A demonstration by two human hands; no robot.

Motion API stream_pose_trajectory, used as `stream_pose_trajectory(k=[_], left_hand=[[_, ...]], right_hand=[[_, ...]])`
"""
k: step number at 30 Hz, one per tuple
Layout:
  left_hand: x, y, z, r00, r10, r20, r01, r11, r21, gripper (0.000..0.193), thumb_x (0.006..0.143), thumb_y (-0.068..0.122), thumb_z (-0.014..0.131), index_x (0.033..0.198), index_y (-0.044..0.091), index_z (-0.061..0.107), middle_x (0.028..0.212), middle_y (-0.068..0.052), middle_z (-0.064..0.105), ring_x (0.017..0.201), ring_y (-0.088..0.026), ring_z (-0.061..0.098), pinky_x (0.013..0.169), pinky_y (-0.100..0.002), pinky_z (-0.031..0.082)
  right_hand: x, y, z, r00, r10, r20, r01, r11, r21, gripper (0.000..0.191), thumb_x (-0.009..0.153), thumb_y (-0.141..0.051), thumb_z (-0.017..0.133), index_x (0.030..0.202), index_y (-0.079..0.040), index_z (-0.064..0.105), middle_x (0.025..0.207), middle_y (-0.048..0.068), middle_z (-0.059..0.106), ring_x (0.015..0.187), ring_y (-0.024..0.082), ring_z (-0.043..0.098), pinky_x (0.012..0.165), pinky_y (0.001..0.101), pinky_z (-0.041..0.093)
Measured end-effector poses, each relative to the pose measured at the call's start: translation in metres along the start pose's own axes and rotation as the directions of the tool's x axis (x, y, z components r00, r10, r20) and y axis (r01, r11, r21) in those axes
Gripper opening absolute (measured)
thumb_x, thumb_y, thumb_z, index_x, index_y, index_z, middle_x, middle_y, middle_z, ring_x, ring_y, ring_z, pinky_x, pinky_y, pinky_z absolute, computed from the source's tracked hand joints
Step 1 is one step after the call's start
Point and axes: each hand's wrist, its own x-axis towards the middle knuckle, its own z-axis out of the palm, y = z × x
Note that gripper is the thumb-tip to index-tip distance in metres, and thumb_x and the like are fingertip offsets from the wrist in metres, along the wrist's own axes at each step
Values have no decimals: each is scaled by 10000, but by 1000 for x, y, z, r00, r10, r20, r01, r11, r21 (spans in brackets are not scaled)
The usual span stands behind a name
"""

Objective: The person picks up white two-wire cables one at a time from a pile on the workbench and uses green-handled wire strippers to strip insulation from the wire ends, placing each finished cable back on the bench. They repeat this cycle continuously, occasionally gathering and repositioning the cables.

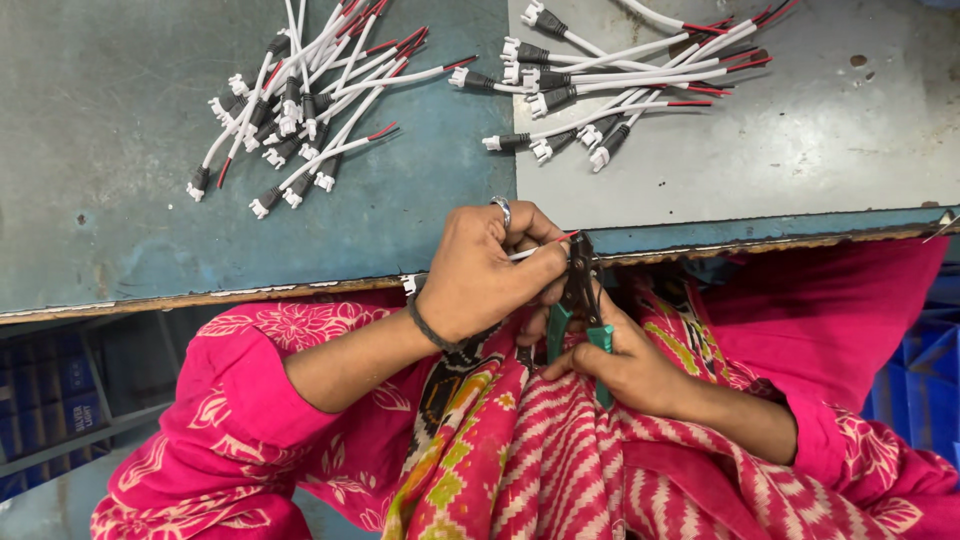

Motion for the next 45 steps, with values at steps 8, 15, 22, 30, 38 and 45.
stream_pose_trajectory(k=[8, 15, 22, 30, 38, 45], left_hand=[[-2, 5, 0, 997, -82, -12, 81, 995, -51, 159, 920, 105, 655, 874, -47, 668, 668, -33, 689, 494, -62, 624, 434, -237, 500], [-2, 4, 1, 998, -65, -4, 65, 995, -69, 168, 937, 117, 664, 880, -41, 663, 681, -33, 696, 505, -67, 648, 436, -242, 524], [-3, 1, 5, 999, -27, -34, 27, 1000, 4, 165, 908, 113, 669, 856, -43, 663, 670, -33, 698, 501, -67, 657, 445, -240, 531], [-2, 2, 7, 999, 9, -49, -7, 998, 59, 163, 892, 115, 673, 835, -37, 666, 666, -38, 709, 534, -68, 685, 490, -239, 551], [-1, 1, 8, 993, 98, -60, -90, 989, 119, 151, 900, 105, 681, 842, -34, 678, 676, -43, 718, 615, -69, 703, 570, -240, 580], [-1, 0, 8, 993, 113, -44, -109, 990, 85, 150, 917, 96, 672, 856, -42, 678, 699, -43, 719, 618, -68, 703, 575, -239, 583]], right_hand=[[4, -8, 5, 997, -5, -73, -7, 987, -161, 617, 925, 59, 442, 1504, -59, 267, 1302, 151, 593, 1219, 240, 633, 932, 398, 629], [6, -19, 12, 990, 5, -141, -54, 937, -345, 693, 878, 81, 444, 1530, -63, 257, 1222, 125, 615, 1089, 201, 679, 858, 354, 645], [6, -18, 14, 991, -11, -135, -35, 941, -336, 689, 873, 74, 444, 1521, -53, 247, 1199, 109, 588, 1092, 192, 665, 850, 351, 649], [6, -15, 14, 983, -1, -181, -69, 922, -380, 681, 886, 49, 452, 1519, -76, 238, 1095, 97, 597, 977, 176, 680, 757, 329, 664], [5, -11, 11, 984, -1, -178, -55, 948, -313, 464, 896, 49, 472, 1328, -79, 360, 1024, 63, 535, 889, 156, 657, 638, 290, 646], [3, -4, 8, 984, 16, -176, -66, 958, -281, 379, 924, 45, 475, 1268, -78, 373, 1019, 73, 533, 854, 172, 668, 565, 280, 619]])
